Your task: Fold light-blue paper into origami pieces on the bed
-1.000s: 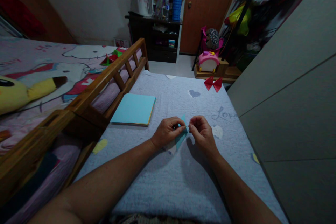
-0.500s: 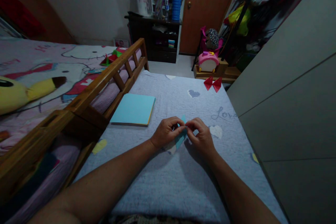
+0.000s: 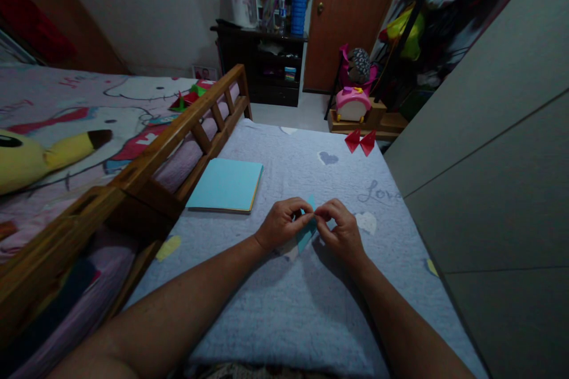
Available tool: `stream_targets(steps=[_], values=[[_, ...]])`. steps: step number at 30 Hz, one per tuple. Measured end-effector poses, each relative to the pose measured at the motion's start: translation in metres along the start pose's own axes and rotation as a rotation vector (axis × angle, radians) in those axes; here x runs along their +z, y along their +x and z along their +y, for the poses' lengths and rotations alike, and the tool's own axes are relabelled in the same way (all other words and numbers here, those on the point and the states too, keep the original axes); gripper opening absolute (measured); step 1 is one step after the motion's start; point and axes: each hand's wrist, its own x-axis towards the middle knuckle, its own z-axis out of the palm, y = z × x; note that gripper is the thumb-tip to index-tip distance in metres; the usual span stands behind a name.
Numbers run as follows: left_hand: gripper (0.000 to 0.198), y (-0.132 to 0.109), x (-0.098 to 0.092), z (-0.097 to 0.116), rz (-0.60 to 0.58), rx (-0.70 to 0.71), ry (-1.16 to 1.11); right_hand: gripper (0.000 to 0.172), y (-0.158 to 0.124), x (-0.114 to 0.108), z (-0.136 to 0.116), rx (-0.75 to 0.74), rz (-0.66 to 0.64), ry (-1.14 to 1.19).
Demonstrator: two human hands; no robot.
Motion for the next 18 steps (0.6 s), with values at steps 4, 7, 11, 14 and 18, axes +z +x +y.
stream_targets(steps=[4, 7, 11, 14, 18], values=[[0.012, 0.0001, 0.0003, -0.0007, 0.005, -0.001, -0.001, 0.012, -0.0004, 0.0, 0.0018, -0.006, -0.006, -0.004], [0.012, 0.0001, 0.0013, -0.0008, -0.002, -0.011, 0.017, 0.013, -0.0002, -0.0001, 0.0025, 0.004, -0.02, -0.007], [0.012, 0.0004, 0.002, 0.0009, -0.021, -0.001, 0.047, 0.014, 0.0, 0.0002, 0.0024, 0.017, -0.027, -0.01], [0.013, 0.001, 0.0018, 0.0024, -0.037, -0.01, 0.05, 0.013, 0.0001, 0.0003, 0.0018, 0.05, -0.022, -0.016], [0.015, 0.0015, 0.0001, 0.0039, -0.047, -0.035, 0.047, 0.012, 0.0008, -0.0011, 0.001, 0.104, -0.031, 0.013]])
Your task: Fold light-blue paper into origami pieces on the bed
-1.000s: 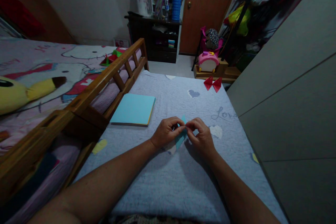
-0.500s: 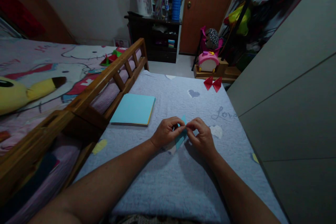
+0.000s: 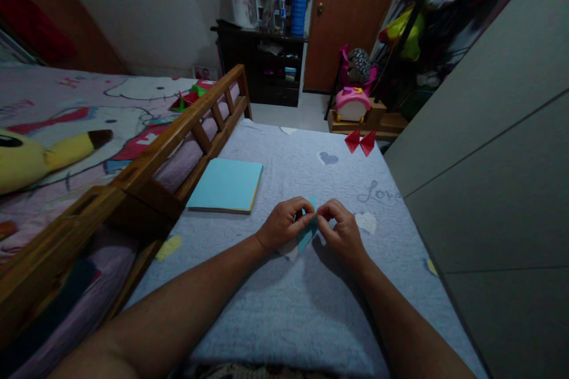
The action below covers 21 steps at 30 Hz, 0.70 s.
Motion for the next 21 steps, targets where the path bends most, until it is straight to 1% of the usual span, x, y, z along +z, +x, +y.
stream_targets(steps=[3, 6, 7, 10, 11, 13, 15, 18, 21], values=[[0.012, 0.0, -0.002, 0.0, 0.001, -0.042, -0.018, 0.012, 0.001, -0.001, 0.0, 0.03, -0.009, 0.022], [0.024, -0.001, -0.003, -0.003, -0.008, -0.078, 0.007, 0.012, 0.001, -0.002, -0.001, 0.058, 0.001, 0.042], [0.025, 0.0, -0.003, -0.004, -0.016, -0.08, 0.032, 0.012, 0.001, -0.002, -0.001, 0.068, 0.004, 0.048], [0.019, 0.001, -0.002, -0.01, -0.035, -0.057, 0.101, 0.004, 0.0, -0.002, 0.0, 0.096, -0.016, 0.092], [0.016, 0.001, -0.002, -0.012, -0.038, -0.042, 0.108, 0.004, -0.001, -0.001, 0.0, 0.098, -0.027, 0.107], [0.012, 0.002, -0.001, -0.015, -0.043, -0.007, 0.105, 0.015, -0.001, -0.001, 0.0, 0.08, -0.047, 0.108], [0.009, 0.003, 0.0, -0.018, -0.055, 0.023, 0.095, 0.016, -0.001, 0.0, 0.0, 0.045, -0.049, 0.072], [0.01, 0.003, 0.001, -0.021, -0.071, 0.043, 0.095, 0.01, 0.0, 0.002, 0.0, 0.011, -0.037, 0.041], [0.013, 0.003, 0.001, -0.023, -0.083, 0.05, 0.111, 0.009, 0.001, 0.004, 0.002, 0.009, -0.021, 0.046]])
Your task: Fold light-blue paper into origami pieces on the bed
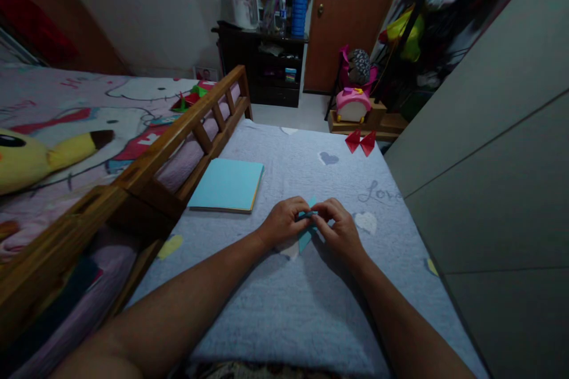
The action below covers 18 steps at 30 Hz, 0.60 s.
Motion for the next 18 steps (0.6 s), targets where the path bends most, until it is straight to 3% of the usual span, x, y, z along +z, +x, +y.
stream_targets(steps=[11, 18], values=[[0.013, 0.0038, 0.0019, 0.0001, -0.012, 0.027, 0.015, 0.012, -0.0003, -0.0011, 0.0002, -0.028, 0.039, -0.013], [0.014, 0.0022, 0.0021, -0.0004, -0.023, -0.011, -0.009, 0.015, 0.0019, -0.0067, -0.0014, 0.01, -0.008, 0.029]])
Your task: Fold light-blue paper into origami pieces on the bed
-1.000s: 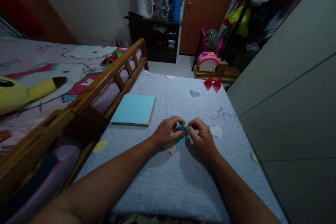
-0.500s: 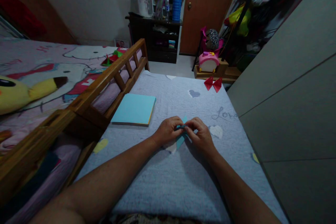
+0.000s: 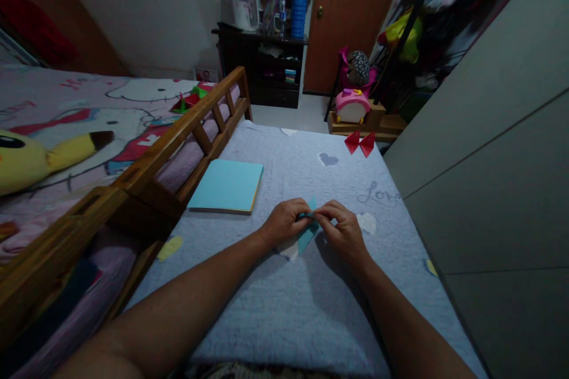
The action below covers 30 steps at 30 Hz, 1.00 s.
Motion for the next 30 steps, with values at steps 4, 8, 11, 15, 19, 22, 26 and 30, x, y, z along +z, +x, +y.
stream_targets(steps=[4, 8, 11, 15, 19, 22, 26, 30], values=[[0.011, -0.001, -0.001, -0.001, 0.002, -0.029, 0.015, 0.018, 0.0, -0.006, 0.001, 0.041, 0.01, 0.041], [0.008, -0.002, -0.006, 0.0, 0.013, -0.057, 0.076, 0.021, -0.001, -0.009, 0.005, 0.117, 0.059, 0.086], [0.007, -0.002, -0.011, 0.0, 0.007, -0.083, 0.089, 0.024, -0.002, -0.008, 0.01, 0.19, 0.101, 0.073], [0.009, -0.002, -0.016, 0.0, 0.02, -0.119, 0.021, 0.024, -0.002, -0.006, 0.018, 0.205, 0.105, 0.03], [0.015, 0.0, -0.019, 0.0, 0.063, -0.202, -0.159, 0.024, -0.002, -0.003, 0.025, 0.223, 0.105, 0.016], [0.018, 0.0, -0.019, -0.001, 0.036, -0.246, -0.325, 0.03, -0.003, 0.0, 0.029, 0.306, 0.098, 0.079], [0.022, -0.001, -0.016, -0.003, -0.007, -0.266, -0.459, 0.033, -0.002, 0.001, 0.028, 0.341, 0.105, 0.139], [0.021, 0.0, -0.013, -0.003, 0.001, -0.254, -0.495, 0.025, -0.002, 0.0, 0.025, 0.311, 0.07, 0.143]])
